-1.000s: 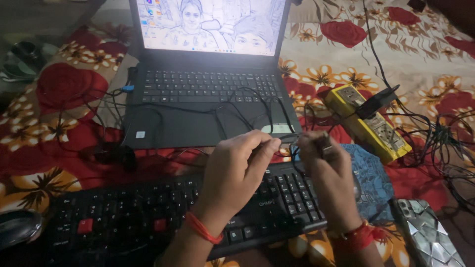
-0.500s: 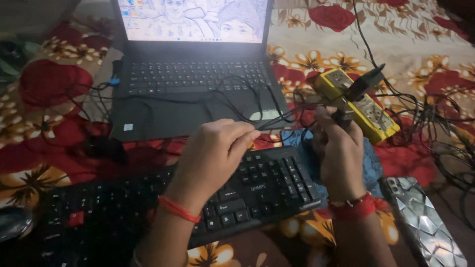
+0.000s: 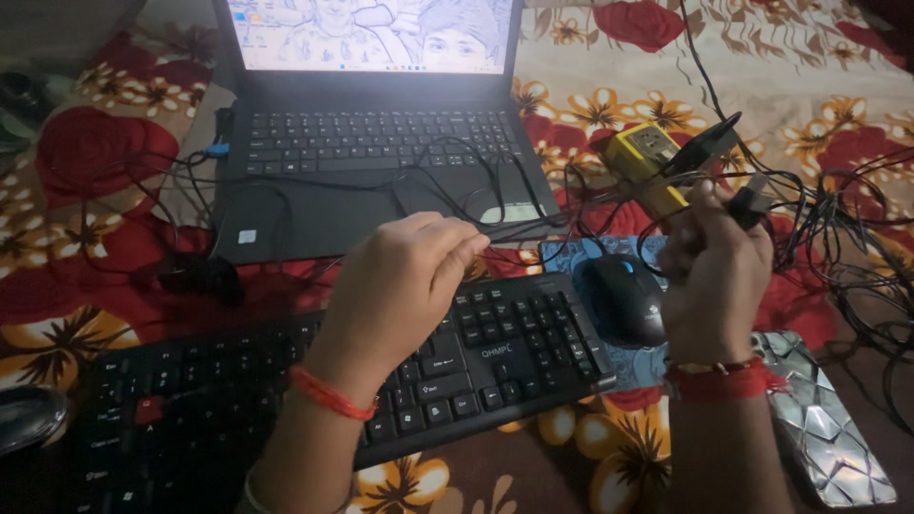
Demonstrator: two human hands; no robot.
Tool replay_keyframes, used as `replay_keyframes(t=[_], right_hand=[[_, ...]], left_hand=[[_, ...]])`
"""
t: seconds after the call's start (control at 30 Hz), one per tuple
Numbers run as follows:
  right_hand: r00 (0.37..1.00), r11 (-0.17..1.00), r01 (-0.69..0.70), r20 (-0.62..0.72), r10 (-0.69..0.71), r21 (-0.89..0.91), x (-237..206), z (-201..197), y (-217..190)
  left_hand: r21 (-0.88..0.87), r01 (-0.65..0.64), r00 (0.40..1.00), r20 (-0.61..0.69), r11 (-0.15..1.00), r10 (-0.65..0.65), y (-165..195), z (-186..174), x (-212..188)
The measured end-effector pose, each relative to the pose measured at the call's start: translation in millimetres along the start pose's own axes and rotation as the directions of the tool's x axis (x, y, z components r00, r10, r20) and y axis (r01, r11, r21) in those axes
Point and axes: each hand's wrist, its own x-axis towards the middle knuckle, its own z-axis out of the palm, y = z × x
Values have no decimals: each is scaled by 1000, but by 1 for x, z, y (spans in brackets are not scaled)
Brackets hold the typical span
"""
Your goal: The person sits at a bed with a laptop, external keyboard, mouse, and a yellow extension board. They untangle and arrange black cables, plug a connector into the laptop, adjust the keyboard and mouse positions, and handle the extension board and phone.
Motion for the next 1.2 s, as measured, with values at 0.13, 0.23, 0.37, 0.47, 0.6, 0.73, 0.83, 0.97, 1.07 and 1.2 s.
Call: replay_keyframes(t=[0.13,0.23,0.37,0.47,0.6,0.73,0.83,0.97,1.07,1.2], right_hand=[[999,998,-15,-46,18,67,5,-8,-1],[998,996,10,-57,-4,94,9,-16,-5],[998,998,9,-70,-4,70,10,-24,-2],[995,980,-100,21,98,173,13,-24,2],[986,965,-164,9,166,203,12,-22,9],[993,974,-110,-18,116,200,7,-14,11],[990,967,-120,-45,134,226,-1,1,10],[999,994,-30,19,28,103,-26,33,15],[993,991,-105,-70,100,-87,-49,55,23],[975,990,-135,173,141,-47,-68,67,30]], left_hand=[[-53,0,1000,0,999,0,-2,-3,0],[-97,-14,1000,-22,995,12,-4,-6,0],[-61,-67,996,-71,996,62,-6,-8,-2],[-42,-64,993,-98,997,60,-7,-8,-3],[9,-57,988,-145,998,57,-9,-8,-4],[14,-32,982,-184,999,34,-10,-7,-3],[18,-11,975,-221,1000,15,-9,-5,-2],[14,-25,955,-294,1000,28,-1,8,-2],[5,-12,956,-294,1000,12,5,18,-4],[-6,10,966,-259,1000,-11,6,27,-4]])
